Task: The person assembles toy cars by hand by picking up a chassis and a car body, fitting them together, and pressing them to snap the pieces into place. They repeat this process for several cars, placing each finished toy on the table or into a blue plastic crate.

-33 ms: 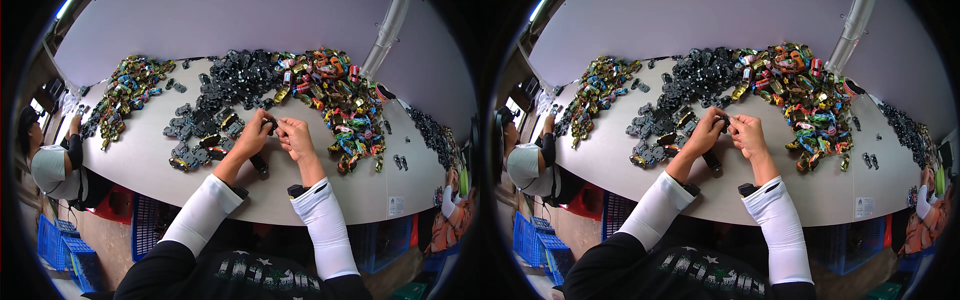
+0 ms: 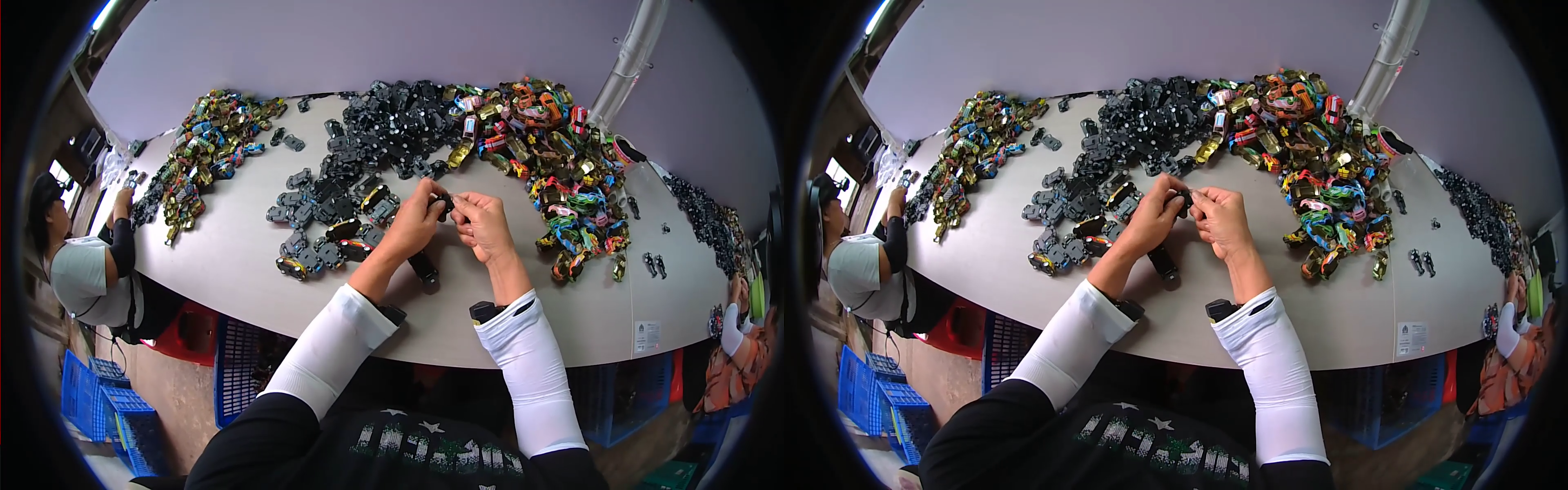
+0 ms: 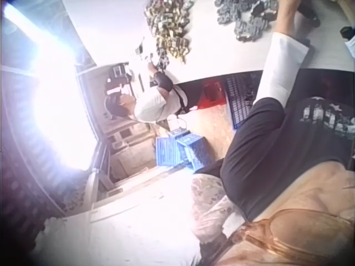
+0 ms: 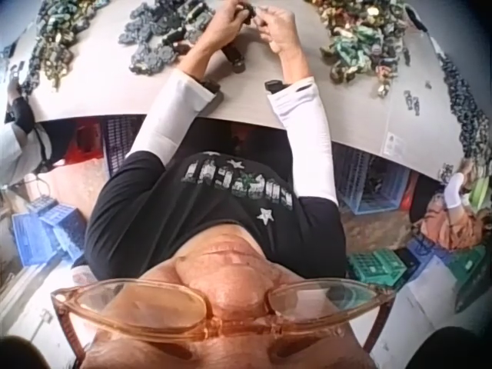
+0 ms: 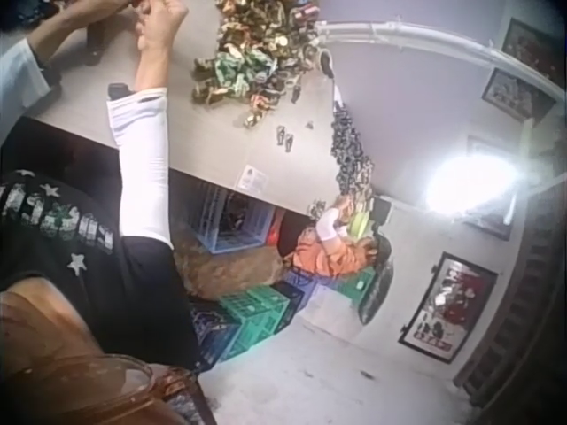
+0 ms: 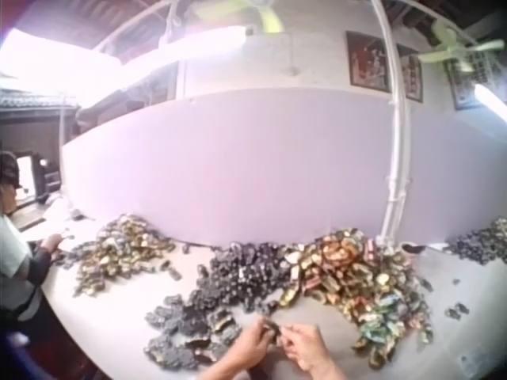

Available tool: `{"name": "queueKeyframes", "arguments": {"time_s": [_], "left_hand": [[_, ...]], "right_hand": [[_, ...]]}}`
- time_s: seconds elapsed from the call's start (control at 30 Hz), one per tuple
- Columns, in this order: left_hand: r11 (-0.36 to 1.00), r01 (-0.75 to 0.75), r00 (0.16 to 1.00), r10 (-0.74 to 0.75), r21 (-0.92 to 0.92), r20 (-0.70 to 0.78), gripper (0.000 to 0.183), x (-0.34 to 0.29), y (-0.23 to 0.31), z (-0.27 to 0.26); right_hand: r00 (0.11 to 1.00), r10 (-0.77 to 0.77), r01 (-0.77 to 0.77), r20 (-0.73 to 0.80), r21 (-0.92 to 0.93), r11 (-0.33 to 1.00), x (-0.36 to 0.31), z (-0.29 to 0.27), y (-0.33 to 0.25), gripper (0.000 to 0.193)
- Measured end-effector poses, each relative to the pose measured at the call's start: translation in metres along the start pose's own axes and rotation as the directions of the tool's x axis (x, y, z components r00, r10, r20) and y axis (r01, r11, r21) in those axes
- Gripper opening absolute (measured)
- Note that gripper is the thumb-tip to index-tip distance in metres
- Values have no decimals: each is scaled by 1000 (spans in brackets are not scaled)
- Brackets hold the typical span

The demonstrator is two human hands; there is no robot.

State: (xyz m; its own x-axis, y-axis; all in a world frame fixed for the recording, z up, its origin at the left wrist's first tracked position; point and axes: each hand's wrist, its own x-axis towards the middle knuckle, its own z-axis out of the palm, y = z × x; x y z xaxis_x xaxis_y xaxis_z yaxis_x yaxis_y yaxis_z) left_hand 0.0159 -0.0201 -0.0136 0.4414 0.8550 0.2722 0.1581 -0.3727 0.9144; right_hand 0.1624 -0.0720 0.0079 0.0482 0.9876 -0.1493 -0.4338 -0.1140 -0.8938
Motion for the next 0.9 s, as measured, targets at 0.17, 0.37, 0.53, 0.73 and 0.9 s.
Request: {"name": "queueKeyframes", "arguments": {"time_s": [0.17, 0.37, 0.53, 0.73, 0.9], "left_hand": [[991, -57, 998, 59, 120, -13, 16, -5, 12, -3], [957, -121, 991, 132, 264, -25, 17, -3, 13, -2], [979, -52, 991, 76, 195, -114, 20, 5, 24, -27], [917, 54, 989, 4, 395, -145, 19, -17, 33, -71], [770, -125, 990, 139, 625, 27, 21, -43, 17, -73]], "right_hand": [[997, -30, 14, -70, -229, 973, -1, 4, 2, 14], [831, -543, 417, 119, -779, 468, 28, -19, 38, 13], [963, -268, 242, -20, -368, 898, 2, 9, 2, 12], [941, 142, 233, 309, -891, 389, -6, 8, -3, 44], [955, 204, 128, 214, -921, 367, -11, 42, 8, 37]]}}
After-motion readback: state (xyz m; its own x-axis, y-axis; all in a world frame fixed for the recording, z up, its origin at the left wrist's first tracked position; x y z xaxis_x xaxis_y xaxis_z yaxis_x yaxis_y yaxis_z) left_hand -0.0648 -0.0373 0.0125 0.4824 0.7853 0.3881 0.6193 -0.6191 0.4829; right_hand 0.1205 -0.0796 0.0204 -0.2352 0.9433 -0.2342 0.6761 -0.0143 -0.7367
